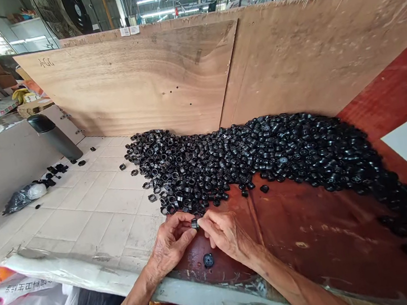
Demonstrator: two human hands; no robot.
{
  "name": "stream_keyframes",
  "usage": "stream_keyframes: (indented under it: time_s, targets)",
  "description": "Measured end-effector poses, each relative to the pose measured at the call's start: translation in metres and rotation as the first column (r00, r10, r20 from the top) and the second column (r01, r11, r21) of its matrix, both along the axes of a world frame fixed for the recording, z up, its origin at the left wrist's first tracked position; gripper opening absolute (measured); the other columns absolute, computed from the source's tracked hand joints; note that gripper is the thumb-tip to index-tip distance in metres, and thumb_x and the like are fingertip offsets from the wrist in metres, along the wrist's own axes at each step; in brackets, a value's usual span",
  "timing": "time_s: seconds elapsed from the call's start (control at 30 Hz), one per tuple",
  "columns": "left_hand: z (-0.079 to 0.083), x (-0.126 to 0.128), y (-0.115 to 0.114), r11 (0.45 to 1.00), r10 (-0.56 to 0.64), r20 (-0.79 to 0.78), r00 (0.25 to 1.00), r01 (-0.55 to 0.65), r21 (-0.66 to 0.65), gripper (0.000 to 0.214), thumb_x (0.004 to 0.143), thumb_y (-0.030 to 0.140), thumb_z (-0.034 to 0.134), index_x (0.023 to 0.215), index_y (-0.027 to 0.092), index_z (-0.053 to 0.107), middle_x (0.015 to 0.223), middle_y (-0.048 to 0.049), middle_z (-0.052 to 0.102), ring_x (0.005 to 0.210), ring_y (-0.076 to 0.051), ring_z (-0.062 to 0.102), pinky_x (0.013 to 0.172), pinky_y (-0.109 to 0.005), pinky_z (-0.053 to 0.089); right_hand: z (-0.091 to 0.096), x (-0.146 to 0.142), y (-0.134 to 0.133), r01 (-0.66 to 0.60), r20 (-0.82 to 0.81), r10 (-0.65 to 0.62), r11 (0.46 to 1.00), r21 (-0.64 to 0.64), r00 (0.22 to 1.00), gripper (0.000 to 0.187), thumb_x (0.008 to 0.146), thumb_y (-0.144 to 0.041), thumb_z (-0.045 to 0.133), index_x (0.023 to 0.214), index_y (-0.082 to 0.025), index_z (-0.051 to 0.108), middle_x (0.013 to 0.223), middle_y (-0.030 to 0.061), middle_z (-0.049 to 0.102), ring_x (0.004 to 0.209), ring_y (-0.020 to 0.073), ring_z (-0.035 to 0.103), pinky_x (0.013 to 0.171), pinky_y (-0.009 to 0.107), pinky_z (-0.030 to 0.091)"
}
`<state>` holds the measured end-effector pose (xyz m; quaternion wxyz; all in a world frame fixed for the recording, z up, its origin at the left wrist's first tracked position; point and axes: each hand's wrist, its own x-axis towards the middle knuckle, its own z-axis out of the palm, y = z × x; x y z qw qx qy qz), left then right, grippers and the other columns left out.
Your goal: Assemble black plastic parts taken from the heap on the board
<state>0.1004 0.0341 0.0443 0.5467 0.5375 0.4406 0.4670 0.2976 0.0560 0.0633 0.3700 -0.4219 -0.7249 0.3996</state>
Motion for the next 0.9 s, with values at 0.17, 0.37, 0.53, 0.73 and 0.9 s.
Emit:
stream_keyframes:
  time_s: [0.17, 0.37, 0.53, 0.73, 0.9]
  targets:
    - [0.001, 0.0, 0.001, 1.0, 0.022, 0.014, 1.0, -0.022, 0.007, 0.029, 0.089, 0.038, 0.078, 0.108, 0.017, 0.071, 0.098, -0.0058, 0.073, 0.086, -0.018, 0.071, 0.079, -0.027, 0.057, 0.002, 0.0, -0.001, -0.06, -0.076, 0.059, 0.998, -0.006, 0.995, 0.006, 0.091, -0.025, 0.058, 0.087, -0.022, 0.059, 0.068, -0.0024, 0.061, 0.057, 0.0139, 0.062, 0.056, 0.024, 0.046]
    - [-0.003, 0.0, -0.001, 0.999, -0.037, 0.006, 0.999, 0.037, 0.004, 0.026, 0.093, 0.035, 0.074, 0.112, 0.018, 0.068, 0.1, -0.0062, 0.075, 0.09, -0.02, 0.074, 0.084, -0.031, 0.059, -0.001, -0.001, -0.003, -0.016, -0.079, 0.01, 0.997, -0.082, 0.997, 0.008, 0.09, -0.028, 0.061, 0.093, -0.021, 0.062, 0.071, -0.0015, 0.066, 0.06, 0.0148, 0.065, 0.059, 0.025, 0.048]
    - [-0.007, -0.004, -0.003, 0.98, 0.004, -0.249, 0.968, 0.046, 0.195, 0.02, 0.097, 0.027, 0.067, 0.116, 0.022, 0.068, 0.109, -0.0063, 0.074, 0.097, -0.021, 0.073, 0.089, -0.033, 0.058, -0.005, -0.007, -0.004, -0.036, -0.21, -0.057, 0.909, -0.416, 0.976, 0.013, 0.085, -0.032, 0.064, 0.087, -0.02, 0.063, 0.055, -0.003, 0.064, 0.052, 0.0153, 0.062, 0.057, 0.026, 0.05]
    - [0.004, -0.01, -0.004, 0.887, -0.058, -0.474, 0.879, 0.263, 0.38, 0.026, 0.094, 0.013, 0.062, 0.116, 0.023, 0.068, 0.111, -0.0076, 0.075, 0.103, -0.022, 0.071, 0.092, -0.034, 0.055, -0.009, -0.001, -0.001, -0.205, -0.337, -0.085, 0.648, -0.733, 0.937, 0.024, 0.074, -0.039, 0.072, 0.074, -0.019, 0.061, 0.059, -0.0013, 0.066, 0.045, 0.0125, 0.058, 0.049, 0.025, 0.048]
    - [0.005, -0.006, -0.004, 0.952, -0.048, -0.594, 0.803, 0.217, 0.217, 0.015, 0.091, 0.029, 0.072, 0.079, 0.02, 0.066, 0.068, 0.0016, 0.064, 0.058, -0.013, 0.057, 0.056, -0.024, 0.043, -0.017, 0.019, 0.013, 0.1, 0.181, -0.038, 0.931, -0.352, 0.983, 0.024, 0.083, -0.029, 0.069, 0.065, -0.021, 0.056, 0.056, -0.0021, 0.059, 0.047, 0.0122, 0.052, 0.046, 0.023, 0.037]
